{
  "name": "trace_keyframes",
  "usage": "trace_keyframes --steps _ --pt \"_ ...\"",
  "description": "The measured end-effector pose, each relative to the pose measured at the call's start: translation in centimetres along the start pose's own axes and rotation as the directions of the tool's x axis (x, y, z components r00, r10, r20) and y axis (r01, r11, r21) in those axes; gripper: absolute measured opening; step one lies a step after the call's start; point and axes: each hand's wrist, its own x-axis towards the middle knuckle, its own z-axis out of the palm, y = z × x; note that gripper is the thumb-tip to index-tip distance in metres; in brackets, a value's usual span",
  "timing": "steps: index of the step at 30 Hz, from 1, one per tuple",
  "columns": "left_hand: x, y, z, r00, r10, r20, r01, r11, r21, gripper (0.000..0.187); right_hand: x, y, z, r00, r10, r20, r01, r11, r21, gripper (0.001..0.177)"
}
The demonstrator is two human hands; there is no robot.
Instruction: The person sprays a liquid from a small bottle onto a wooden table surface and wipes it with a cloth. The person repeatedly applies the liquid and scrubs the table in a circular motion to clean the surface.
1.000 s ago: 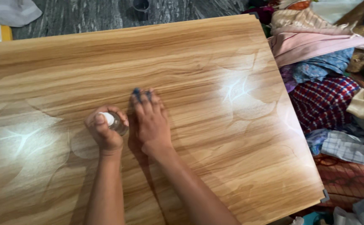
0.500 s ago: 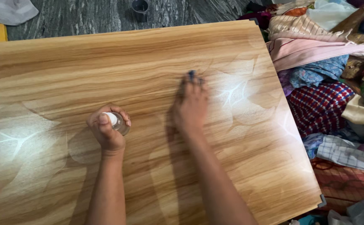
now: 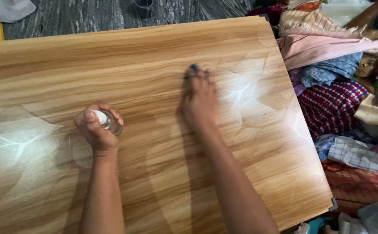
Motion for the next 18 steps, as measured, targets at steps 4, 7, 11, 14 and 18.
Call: trace_keyframes --steps 4,7,11,14,18 --pt "0.6 0.4 -1.2 0.999 0.044 0.023 -0.045 0.999 0.028 0.077 0.9 -0.5 0.8 0.992 0.11 -0.062 -0.118 0.985 -0.129 0.047" --pt "0.8 0.4 -1.1 0.998 0.06 0.029 -0.061 0.997 0.056 0.077 1.0 -3.0 2.1 0.991 0.113 0.072 -0.102 0.985 -0.14 0.067" --pt "0.9 0.8 -0.8 0.997 0.073 0.029 -0.074 0.995 0.066 0.077 -0.9 -9.8 5.3 0.947 -0.097 0.306 0.158 0.971 -0.179 0.076" --pt "1.1 1.1 -0.4 0.998 0.055 0.025 -0.057 0.993 0.106 0.077 -1.8 -10.0 4.7 0.938 -0.328 0.114 0.339 0.935 -0.102 0.069" --pt "1.3 0.9 -0.5 0.999 0.037 0.021 -0.039 0.997 0.065 0.075 0.6 -6.1 2.8 0.947 -0.098 0.307 0.133 0.986 -0.097 0.055"
